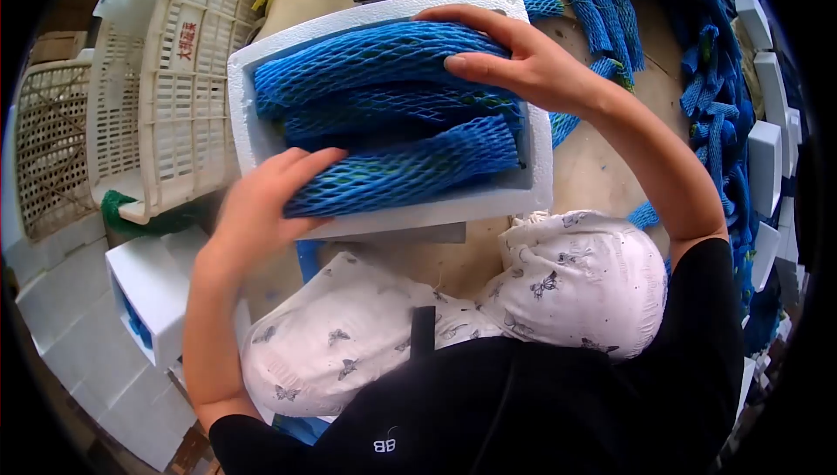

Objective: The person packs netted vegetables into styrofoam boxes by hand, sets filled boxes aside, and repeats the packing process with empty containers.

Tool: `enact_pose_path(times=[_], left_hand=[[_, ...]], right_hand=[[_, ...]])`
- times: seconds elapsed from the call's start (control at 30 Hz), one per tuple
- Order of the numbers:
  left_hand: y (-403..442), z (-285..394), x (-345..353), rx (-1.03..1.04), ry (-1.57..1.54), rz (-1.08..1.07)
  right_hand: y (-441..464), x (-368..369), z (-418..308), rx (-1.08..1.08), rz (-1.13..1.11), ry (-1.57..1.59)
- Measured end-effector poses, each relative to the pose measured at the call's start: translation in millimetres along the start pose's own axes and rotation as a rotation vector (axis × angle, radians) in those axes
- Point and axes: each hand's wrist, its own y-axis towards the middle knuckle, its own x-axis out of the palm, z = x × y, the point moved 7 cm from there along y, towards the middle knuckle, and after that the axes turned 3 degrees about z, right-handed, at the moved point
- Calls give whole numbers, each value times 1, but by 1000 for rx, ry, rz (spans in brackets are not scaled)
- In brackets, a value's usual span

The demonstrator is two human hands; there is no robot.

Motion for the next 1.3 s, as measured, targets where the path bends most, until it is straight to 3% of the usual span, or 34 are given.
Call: enact_pose_path(times=[0.13,0.2,0.27,0.33,0.47,0.53,0.6,0.73,0.8,0.87,0.93,1.07,1.13,1.2,1.27,1.3], left_hand=[[31,12,35,172,-39,22],[27,15,30,253,152,148],[8,12,30,249,153,173],[-4,14,23,209,55,107],[-7,40,4,409,350,339],[-6,38,8,410,384,387],[-3,25,13,272,132,354],[-3,26,23,121,80,252],[-4,18,25,83,86,241],[-4,13,16,197,-32,300],[8,4,13,188,-58,378],[20,-11,29,190,53,399],[19,10,11,313,312,555],[24,7,2,248,234,552],[34,-5,6,100,56,394],[35,4,1,156,118,416]], right_hand=[[-29,24,-3,-21,-53,25],[-35,31,-13,-172,-43,-310],[-45,38,-10,-186,-119,-590],[-48,37,-14,-167,-131,-586],[-43,34,-12,-193,-230,-601],[-40,33,-12,-201,-246,-605],[-34,39,-17,-108,-222,-519],[-4,45,-18,43,-111,-370],[-10,12,-41,-303,157,-394],[-31,-35,-36,-176,178,-42],[-54,-60,-37,-129,119,-126],[-72,-28,-49,-195,-118,-335],[-78,-3,-41,-29,-224,-299],[-78,27,-34,-95,-262,-396],[-67,42,-41,-184,-130,-497],[-63,50,-41,-184,-138,-495]])
